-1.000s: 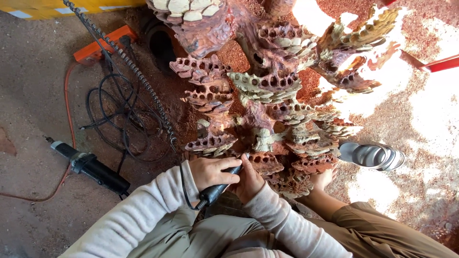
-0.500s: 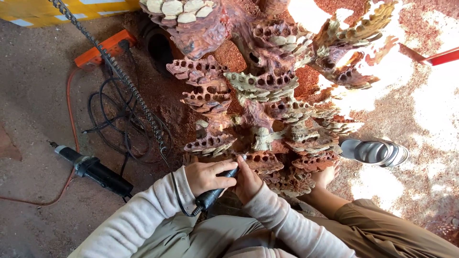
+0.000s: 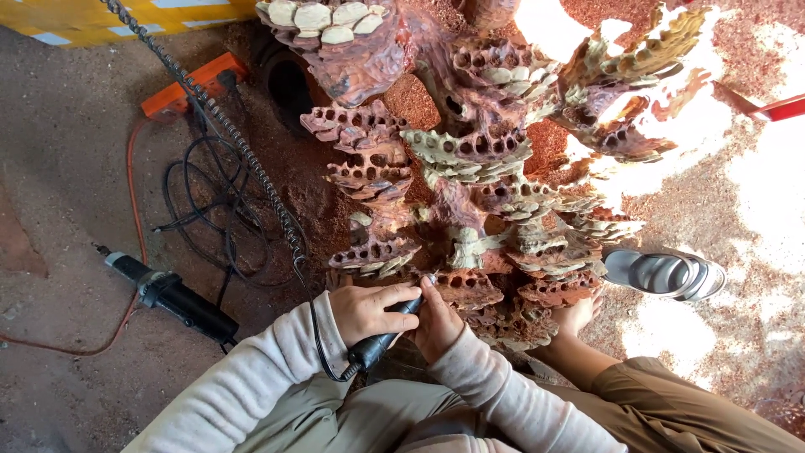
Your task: Using a handheld rotary tool to carve intricate details and textures into a large wooden sculpture.
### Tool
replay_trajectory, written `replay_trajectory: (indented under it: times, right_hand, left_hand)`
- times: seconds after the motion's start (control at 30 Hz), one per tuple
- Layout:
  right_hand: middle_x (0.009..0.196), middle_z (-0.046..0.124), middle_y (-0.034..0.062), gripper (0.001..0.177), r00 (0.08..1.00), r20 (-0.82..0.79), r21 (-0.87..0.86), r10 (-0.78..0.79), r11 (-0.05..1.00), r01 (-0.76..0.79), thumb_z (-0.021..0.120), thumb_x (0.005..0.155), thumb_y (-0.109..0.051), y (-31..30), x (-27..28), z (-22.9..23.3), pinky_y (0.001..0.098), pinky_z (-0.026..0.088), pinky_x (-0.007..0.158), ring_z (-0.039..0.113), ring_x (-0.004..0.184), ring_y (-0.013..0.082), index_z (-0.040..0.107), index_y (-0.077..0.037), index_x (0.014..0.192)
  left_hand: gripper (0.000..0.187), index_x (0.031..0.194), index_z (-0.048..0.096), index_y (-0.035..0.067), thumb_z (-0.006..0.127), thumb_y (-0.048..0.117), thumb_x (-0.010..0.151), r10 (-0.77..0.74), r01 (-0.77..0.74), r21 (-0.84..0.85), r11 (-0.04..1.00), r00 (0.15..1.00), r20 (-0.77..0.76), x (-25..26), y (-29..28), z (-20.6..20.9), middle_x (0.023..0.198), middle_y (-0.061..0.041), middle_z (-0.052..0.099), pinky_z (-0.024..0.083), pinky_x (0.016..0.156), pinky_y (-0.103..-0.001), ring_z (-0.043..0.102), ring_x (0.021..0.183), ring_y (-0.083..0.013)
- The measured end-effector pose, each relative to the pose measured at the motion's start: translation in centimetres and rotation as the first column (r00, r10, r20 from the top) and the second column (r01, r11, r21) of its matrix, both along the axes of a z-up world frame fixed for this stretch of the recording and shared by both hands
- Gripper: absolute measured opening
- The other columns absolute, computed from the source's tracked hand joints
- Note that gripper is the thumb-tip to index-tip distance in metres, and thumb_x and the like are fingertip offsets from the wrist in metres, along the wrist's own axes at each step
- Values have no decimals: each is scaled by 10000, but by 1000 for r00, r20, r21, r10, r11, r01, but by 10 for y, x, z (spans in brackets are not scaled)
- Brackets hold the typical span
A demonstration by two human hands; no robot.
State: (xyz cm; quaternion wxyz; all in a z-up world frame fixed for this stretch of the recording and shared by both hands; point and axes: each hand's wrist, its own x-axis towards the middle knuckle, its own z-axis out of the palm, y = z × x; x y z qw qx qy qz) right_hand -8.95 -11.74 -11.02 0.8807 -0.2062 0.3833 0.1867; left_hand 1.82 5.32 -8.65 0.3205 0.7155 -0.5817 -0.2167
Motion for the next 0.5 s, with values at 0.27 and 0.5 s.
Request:
replay_trajectory:
  times: [0.27, 0.5]
  right_hand:
    - [846, 611, 94, 643, 999, 26, -21, 23, 1000, -22, 457, 968, -659, -1, -6, -2, 405, 570, 795, 642, 800, 238, 607, -51, 1113]
    - [884, 618, 110, 611, 998, 58, 15, -37, 999, 36, 460, 988, -623, -4, -12, -12, 413, 560, 802, 646, 826, 260, 599, -49, 1146]
  left_hand:
    - [385, 1247, 680, 337, 750, 293, 871, -16, 18, -74, 997, 999, 30, 2, 0, -9, 1451, -78, 541, 588, 911, -401, 615, 1237, -353]
    - [358, 1209, 693, 312, 769, 283, 860, 5, -2, -110, 994, 1000, 28, -2, 1, -19, 1439, -95, 558, 585, 916, -409, 617, 1245, -356]
